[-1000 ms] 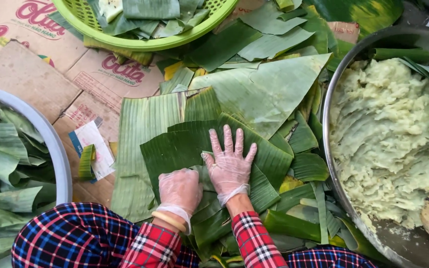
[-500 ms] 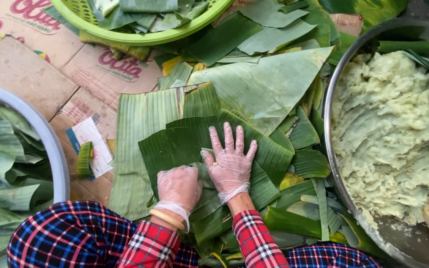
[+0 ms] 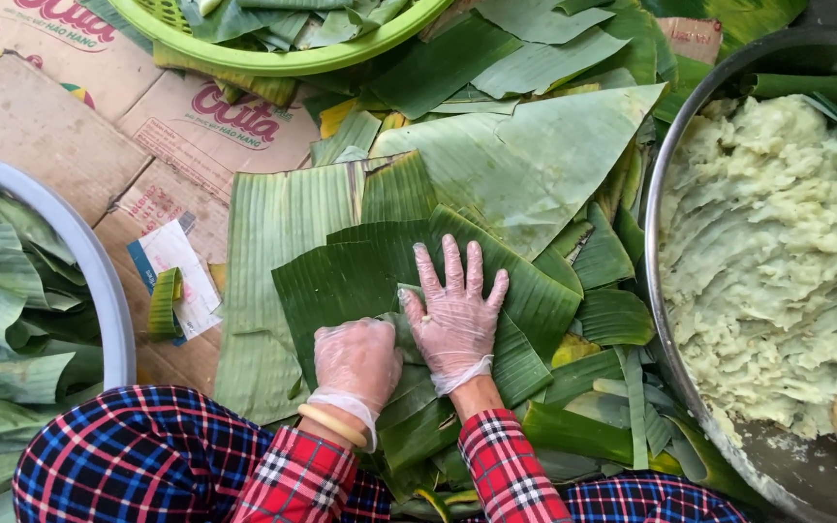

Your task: Portioning food filling onto banana leaves in preparation for wrapping.

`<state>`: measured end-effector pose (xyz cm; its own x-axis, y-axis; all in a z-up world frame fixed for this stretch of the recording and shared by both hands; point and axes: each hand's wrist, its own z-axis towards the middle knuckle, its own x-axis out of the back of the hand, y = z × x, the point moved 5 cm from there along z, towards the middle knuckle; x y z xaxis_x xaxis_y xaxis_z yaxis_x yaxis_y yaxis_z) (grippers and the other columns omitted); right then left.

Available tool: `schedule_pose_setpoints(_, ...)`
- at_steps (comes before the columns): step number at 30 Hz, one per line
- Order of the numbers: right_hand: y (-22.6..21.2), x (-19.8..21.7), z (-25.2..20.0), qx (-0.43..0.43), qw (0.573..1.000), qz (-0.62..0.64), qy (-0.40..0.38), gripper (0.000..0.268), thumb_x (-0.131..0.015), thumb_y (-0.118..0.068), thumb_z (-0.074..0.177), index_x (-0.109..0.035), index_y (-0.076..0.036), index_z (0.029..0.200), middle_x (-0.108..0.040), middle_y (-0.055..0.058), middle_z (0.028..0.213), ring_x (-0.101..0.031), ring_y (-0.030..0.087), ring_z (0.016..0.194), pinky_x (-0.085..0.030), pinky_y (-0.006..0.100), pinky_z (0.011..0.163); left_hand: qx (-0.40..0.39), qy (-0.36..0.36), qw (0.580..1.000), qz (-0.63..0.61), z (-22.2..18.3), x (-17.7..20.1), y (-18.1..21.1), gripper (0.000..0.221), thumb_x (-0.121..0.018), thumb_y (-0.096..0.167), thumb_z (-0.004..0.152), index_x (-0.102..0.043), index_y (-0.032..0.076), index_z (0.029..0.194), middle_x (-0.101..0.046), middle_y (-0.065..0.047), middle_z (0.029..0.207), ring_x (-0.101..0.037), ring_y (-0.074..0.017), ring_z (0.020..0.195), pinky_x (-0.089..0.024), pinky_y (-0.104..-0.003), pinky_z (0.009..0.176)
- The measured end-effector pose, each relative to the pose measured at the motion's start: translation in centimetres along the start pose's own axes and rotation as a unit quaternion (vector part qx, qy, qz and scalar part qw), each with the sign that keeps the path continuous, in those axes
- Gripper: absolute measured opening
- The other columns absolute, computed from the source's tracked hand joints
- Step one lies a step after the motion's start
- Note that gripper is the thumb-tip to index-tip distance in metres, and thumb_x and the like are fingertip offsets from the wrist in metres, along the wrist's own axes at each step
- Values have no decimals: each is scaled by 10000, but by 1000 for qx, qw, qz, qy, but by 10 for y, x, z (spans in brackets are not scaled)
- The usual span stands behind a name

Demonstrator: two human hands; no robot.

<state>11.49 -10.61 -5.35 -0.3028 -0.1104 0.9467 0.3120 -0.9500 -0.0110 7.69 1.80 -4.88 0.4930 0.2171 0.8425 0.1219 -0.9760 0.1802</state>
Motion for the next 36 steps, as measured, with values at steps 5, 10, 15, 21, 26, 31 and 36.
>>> schedule_pose_setpoints(5,0,-1,-1,-1,1000,0,2,667,-608,-561,903,-478,-340,1518,-431,101,1592,-365,395,1471,-291,742,1079,-8,3,1000,4,1,-1,1,235,-688,419,851,-781,203,852,-735,-30,779,-751,-297,826,-554,-524,737)
schedule_pose_setpoints(10,0,-1,-1,-1,1000,3,3,668,-616,-557,899,-483,-337,1516,-430,104,1593,-368,397,1467,-292,741,1077,-9,0,1000,7,0,2,3,247,-703,433,838,-778,198,848,-735,-28,777,-750,-296,827,-559,-525,744)
schedule_pose_setpoints(15,1,-3,-2,0,1000,2,6,670,-614,-560,901,-479,-338,1518,-426,106,1595,-367,398,1468,-295,743,1075,-5,0,1000,14,-2,4,4,235,-720,426,835,-787,201,850,-741,-26,782,-754,-289,834,-569,-514,741)
schedule_pose_setpoints(21,1,-4,-2,0,1000,6,11,676,-615,-560,900,-474,-337,1522,-418,108,1601,-366,401,1468,-298,747,1072,-5,-7,1000,14,-3,6,5,237,-720,424,838,-785,198,862,-746,-31,800,-754,-293,846,-573,-518,745)
schedule_pose_setpoints(26,1,-5,-3,0,1000,3,5,712,-634,-554,882,-454,-338,1536,-405,115,1607,-360,412,1468,-296,753,1069,-16,-9,1000,20,-4,8,6,248,-712,430,840,-780,194,876,-738,-35,800,-753,-294,854,-577,-516,737)
schedule_pose_setpoints(31,1,-4,-2,0,1000,3,4,715,-635,-557,880,-454,-338,1536,-409,115,1604,-368,411,1464,-298,754,1069,-17,-11,1000,21,-3,5,6,248,-701,428,848,-781,196,891,-739,-37,807,-752,-296,863,-578,-512,741)
schedule_pose_setpoints(36,3,-4,-2,-7,1000,1,0,708,-640,-563,871,-469,-348,1524,-422,111,1591,-374,409,1459,-296,753,1069,-24,-8,999,20,-3,5,7,264,-693,430,857,-784,187,904,-736,-37,793,-753,-301,852,-579,-522,744)
